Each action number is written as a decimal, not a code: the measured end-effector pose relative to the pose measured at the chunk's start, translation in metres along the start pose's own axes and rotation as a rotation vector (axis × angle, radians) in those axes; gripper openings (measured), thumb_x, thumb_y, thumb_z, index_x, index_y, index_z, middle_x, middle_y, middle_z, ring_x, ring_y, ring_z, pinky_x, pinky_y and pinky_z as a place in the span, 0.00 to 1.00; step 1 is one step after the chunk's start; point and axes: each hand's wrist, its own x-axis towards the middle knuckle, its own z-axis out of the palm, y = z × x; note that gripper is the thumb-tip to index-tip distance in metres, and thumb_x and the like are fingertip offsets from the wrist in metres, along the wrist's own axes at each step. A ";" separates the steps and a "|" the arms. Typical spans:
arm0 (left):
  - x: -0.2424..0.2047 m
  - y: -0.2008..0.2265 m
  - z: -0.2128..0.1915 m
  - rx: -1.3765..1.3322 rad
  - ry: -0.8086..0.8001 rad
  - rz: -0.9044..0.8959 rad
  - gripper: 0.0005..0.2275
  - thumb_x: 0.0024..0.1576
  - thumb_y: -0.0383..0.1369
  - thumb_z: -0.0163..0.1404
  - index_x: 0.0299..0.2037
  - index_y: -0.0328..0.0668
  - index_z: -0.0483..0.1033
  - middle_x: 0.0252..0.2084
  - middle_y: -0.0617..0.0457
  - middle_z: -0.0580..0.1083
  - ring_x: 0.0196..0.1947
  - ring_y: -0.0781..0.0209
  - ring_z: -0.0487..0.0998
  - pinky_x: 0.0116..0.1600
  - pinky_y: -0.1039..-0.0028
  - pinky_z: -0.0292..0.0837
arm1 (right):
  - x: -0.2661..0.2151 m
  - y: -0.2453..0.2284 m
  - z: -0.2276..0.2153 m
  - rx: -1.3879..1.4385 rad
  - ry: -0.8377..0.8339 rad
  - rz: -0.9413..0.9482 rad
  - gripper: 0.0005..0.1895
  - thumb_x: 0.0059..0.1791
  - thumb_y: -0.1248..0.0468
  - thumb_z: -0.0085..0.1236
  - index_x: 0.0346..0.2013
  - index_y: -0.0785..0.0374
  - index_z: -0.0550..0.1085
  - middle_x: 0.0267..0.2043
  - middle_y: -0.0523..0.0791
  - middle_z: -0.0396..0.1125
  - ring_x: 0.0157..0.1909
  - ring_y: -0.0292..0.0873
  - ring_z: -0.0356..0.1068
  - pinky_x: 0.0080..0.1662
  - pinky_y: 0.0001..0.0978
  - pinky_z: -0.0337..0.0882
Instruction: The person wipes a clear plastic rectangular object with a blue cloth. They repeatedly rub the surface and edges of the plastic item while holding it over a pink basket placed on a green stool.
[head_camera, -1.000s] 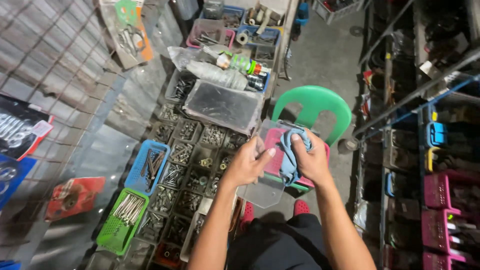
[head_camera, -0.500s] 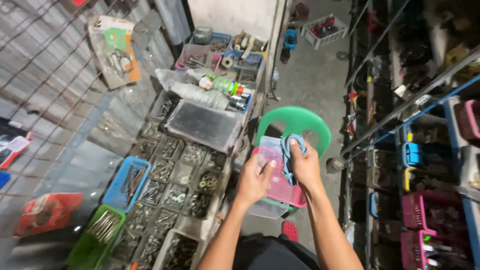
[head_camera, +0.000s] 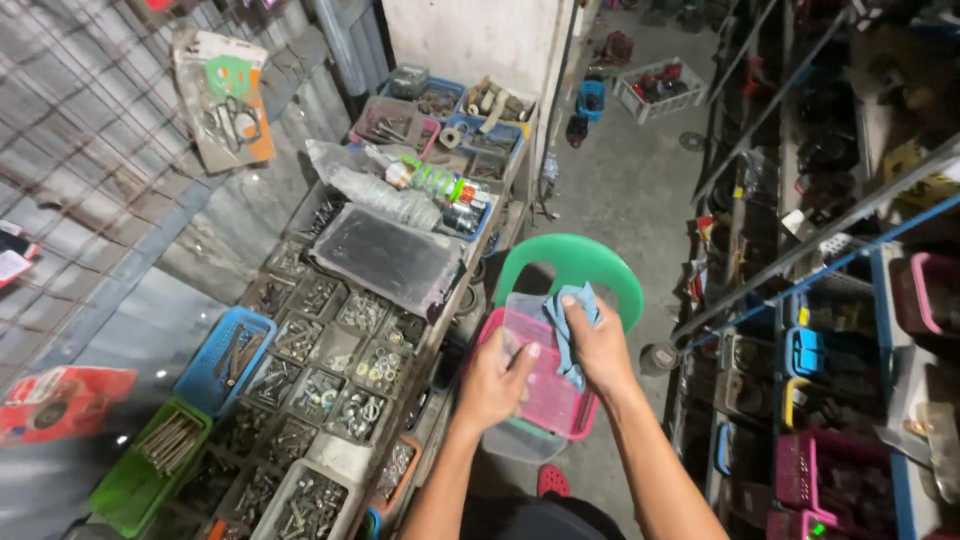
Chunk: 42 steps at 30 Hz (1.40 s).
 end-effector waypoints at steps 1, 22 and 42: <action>0.004 -0.004 -0.005 0.001 0.002 0.004 0.12 0.62 0.40 0.50 0.35 0.37 0.71 0.13 0.42 0.73 0.10 0.54 0.76 0.13 0.73 0.69 | -0.003 -0.003 0.004 0.002 -0.001 -0.004 0.10 0.51 0.57 0.63 0.27 0.55 0.76 0.23 0.37 0.62 0.27 0.35 0.59 0.32 0.28 0.60; 0.002 -0.033 -0.064 -0.132 0.041 0.060 0.11 0.61 0.36 0.49 0.32 0.36 0.69 0.13 0.39 0.73 0.08 0.55 0.74 0.11 0.75 0.67 | -0.056 0.000 0.086 0.146 0.216 -0.006 0.04 0.49 0.61 0.63 0.34 0.56 0.76 0.24 0.37 0.63 0.28 0.34 0.61 0.31 0.26 0.62; -0.022 0.009 -0.047 -0.194 -0.022 0.162 0.11 0.62 0.34 0.48 0.32 0.34 0.69 0.12 0.40 0.72 0.08 0.57 0.73 0.11 0.78 0.65 | -0.079 -0.013 0.050 0.054 0.244 -0.114 0.11 0.52 0.59 0.60 0.27 0.54 0.71 0.24 0.36 0.58 0.27 0.35 0.56 0.32 0.26 0.58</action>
